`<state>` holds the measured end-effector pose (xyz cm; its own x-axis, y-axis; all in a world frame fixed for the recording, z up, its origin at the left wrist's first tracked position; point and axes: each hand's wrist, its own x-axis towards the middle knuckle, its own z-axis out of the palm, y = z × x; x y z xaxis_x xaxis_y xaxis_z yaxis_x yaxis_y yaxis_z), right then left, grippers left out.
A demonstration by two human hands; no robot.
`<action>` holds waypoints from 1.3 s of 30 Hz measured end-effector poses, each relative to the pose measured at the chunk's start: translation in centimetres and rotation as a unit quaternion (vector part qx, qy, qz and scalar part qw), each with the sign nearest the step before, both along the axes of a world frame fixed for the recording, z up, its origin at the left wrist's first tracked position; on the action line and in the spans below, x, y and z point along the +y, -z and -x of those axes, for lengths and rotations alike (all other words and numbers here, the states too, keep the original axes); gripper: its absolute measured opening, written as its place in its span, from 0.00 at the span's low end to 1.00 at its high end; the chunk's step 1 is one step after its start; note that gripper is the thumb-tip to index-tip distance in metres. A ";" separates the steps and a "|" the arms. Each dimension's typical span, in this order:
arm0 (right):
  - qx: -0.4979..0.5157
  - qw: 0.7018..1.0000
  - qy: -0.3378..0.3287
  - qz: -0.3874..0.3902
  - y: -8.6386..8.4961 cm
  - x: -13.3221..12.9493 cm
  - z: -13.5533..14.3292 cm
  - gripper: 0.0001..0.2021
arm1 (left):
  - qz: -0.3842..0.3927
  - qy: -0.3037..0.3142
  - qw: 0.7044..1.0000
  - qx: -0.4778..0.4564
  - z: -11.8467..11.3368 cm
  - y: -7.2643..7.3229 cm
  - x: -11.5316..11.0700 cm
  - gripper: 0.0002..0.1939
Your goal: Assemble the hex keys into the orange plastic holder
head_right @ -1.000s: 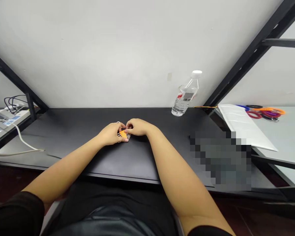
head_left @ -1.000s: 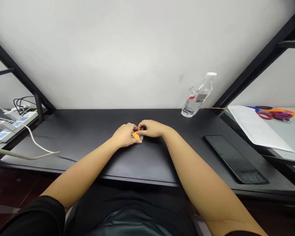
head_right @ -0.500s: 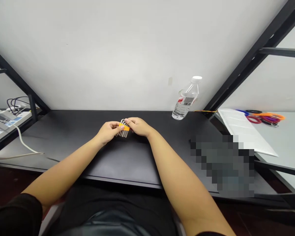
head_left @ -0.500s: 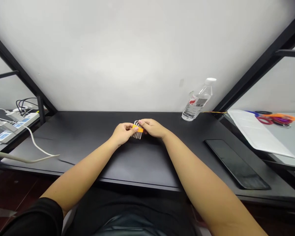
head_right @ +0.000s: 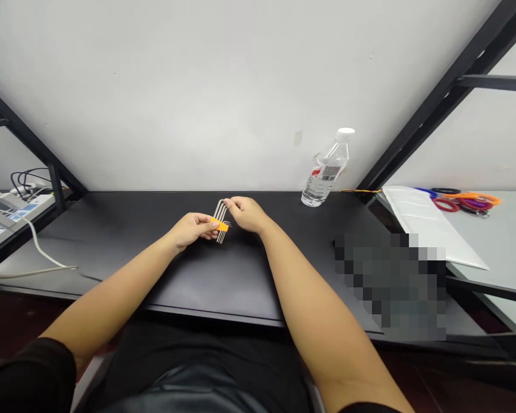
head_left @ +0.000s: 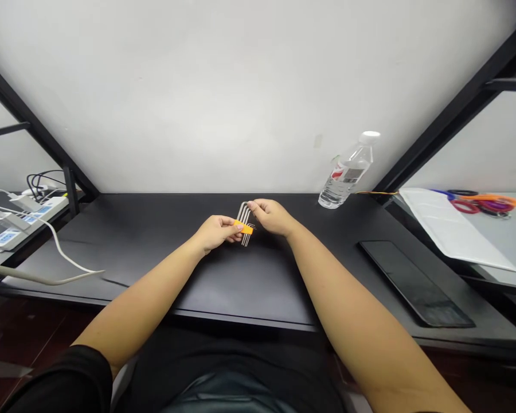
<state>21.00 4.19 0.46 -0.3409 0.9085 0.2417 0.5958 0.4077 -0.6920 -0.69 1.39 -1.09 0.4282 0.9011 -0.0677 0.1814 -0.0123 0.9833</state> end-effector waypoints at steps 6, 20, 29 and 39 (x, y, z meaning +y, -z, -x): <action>-0.016 0.996 0.085 0.033 0.3 0.8 -2.4 0.24 | 0.026 0.014 0.999 0.012 0.2 -0.5 -0.4 0.16; -0.266 0.959 0.069 0.068 0.4 1.5 -4.0 0.23 | 0.010 0.016 1.000 0.016 0.9 -1.0 -0.2 0.18; -0.335 0.930 0.116 0.093 1.2 2.1 -4.7 0.26 | -0.003 0.010 1.000 0.025 1.1 -1.2 0.0 0.18; -0.373 0.910 0.178 0.044 0.1 3.8 -4.1 0.25 | -0.009 -0.015 0.999 0.031 1.3 -0.6 0.7 0.16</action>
